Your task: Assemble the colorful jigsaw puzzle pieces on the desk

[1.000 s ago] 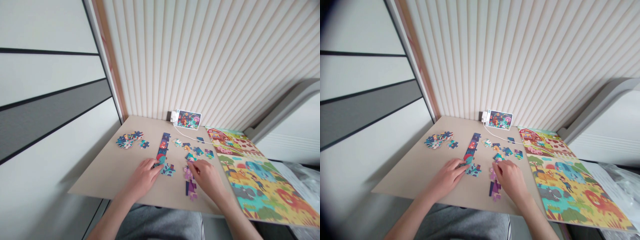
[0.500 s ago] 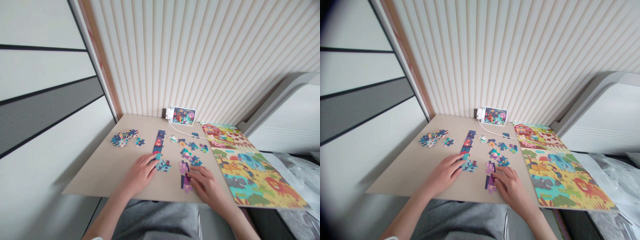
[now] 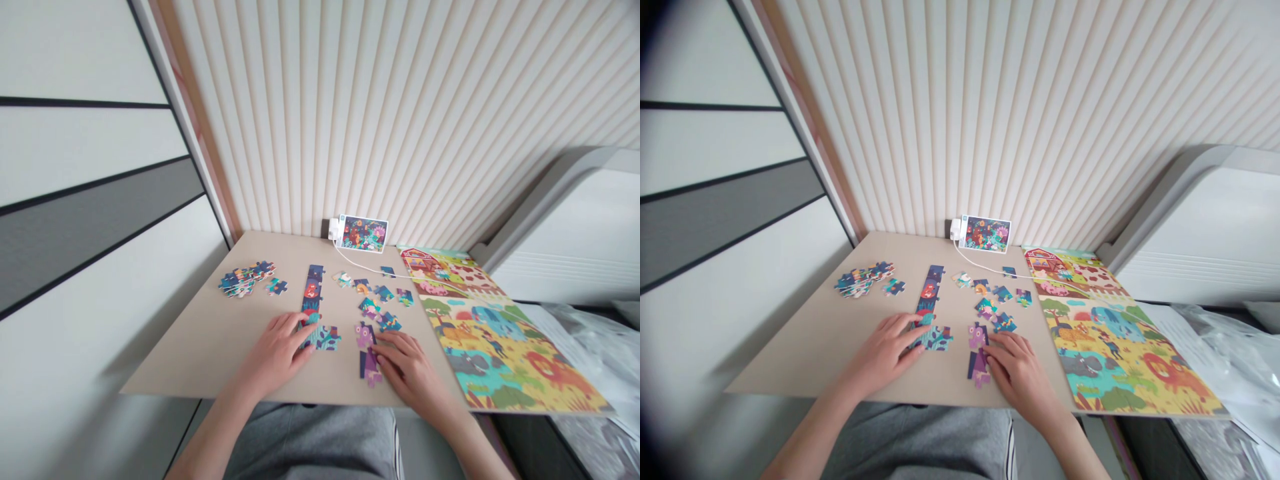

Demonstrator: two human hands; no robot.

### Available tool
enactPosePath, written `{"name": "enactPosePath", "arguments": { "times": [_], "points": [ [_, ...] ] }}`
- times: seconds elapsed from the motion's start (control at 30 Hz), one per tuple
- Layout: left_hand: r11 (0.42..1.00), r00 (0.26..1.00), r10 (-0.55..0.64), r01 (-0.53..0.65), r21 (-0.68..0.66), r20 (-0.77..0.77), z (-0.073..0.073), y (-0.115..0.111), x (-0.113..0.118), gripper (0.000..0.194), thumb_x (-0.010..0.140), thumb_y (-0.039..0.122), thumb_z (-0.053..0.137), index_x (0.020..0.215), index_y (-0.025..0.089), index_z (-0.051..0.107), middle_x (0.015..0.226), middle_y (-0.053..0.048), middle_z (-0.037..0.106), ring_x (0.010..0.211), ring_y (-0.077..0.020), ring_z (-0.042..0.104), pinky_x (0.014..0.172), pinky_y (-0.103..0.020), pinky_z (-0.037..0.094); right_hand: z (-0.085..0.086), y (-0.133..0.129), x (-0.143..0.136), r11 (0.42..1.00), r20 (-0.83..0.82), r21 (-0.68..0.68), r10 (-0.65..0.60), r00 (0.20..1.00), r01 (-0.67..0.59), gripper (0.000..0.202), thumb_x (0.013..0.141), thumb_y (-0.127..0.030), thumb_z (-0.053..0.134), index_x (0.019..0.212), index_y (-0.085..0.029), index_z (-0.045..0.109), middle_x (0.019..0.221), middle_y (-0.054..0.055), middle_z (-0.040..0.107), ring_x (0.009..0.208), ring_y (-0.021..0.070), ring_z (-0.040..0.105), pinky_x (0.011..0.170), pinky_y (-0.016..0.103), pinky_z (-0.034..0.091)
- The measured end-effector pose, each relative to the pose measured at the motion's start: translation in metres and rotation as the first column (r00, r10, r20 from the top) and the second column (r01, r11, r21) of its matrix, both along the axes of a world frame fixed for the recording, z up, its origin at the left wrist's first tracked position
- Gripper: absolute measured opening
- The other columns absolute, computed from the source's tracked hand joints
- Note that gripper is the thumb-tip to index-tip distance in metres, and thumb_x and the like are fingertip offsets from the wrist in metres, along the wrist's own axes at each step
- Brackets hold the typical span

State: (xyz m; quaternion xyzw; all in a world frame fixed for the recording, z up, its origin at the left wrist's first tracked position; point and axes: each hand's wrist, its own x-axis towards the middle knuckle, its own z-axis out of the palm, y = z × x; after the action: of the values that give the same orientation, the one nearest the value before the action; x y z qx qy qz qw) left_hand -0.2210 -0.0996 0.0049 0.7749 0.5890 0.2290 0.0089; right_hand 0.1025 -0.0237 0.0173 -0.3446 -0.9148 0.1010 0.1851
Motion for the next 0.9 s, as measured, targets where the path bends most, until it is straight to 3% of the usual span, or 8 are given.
{"name": "enactPosePath", "arguments": {
  "times": [0.23,0.4,0.67,0.9],
  "points": [
    [0.999,0.999,0.039,-0.039,-0.015,-0.016,-0.005,0.003,-0.002,0.047,0.099,0.038,0.053,0.143,0.025,0.052,0.147,-0.011,0.047,0.136,-0.0301,0.044,0.115,-0.05,0.04,-0.009,0.003,0.001,0.999,-0.03,0.036,0.009,1.0,-0.008,0.029,0.099,-0.023,0.052,0.121,-0.029,0.07,0.13,0.008,0.065,0.126,0.0277,0.056,0.106,0.048,0.048],
    [0.999,0.999,0.038,-0.039,-0.027,-0.027,-0.008,0.003,-0.004,0.046,0.1,0.041,0.05,0.143,0.025,0.053,0.149,-0.01,0.048,0.137,-0.0293,0.044,0.115,-0.05,0.04,-0.008,0.001,0.001,0.999,-0.031,0.051,0.009,0.999,-0.007,0.028,0.099,-0.024,0.052,0.121,-0.028,0.069,0.131,0.009,0.064,0.127,0.0282,0.056,0.106,0.049,0.048],
    [1.0,0.999,0.01,-0.011,-0.025,-0.052,-0.006,0.003,-0.003,0.041,0.1,0.036,0.052,0.142,0.036,0.056,0.153,-0.006,0.044,0.139,-0.0303,0.042,0.115,-0.053,0.04,0.002,-0.005,0.002,0.992,-0.036,0.042,0.124,0.992,-0.122,0.029,0.097,-0.029,0.059,0.124,-0.03,0.069,0.129,0.008,0.067,0.128,0.0287,0.056,0.106,0.049,0.049],
    [1.0,0.998,0.002,-0.004,-0.026,-0.059,-0.008,0.003,-0.003,0.038,0.1,0.034,0.052,0.138,0.038,0.06,0.153,-0.005,0.044,0.14,-0.0306,0.04,0.114,-0.054,0.04,0.004,-0.004,0.001,0.98,0.077,0.02,0.197,0.977,-0.199,0.043,0.094,-0.037,0.063,0.137,-0.03,0.062,0.148,0.008,0.055,0.14,0.0326,0.046,0.113,0.054,0.042]
  ]
}}
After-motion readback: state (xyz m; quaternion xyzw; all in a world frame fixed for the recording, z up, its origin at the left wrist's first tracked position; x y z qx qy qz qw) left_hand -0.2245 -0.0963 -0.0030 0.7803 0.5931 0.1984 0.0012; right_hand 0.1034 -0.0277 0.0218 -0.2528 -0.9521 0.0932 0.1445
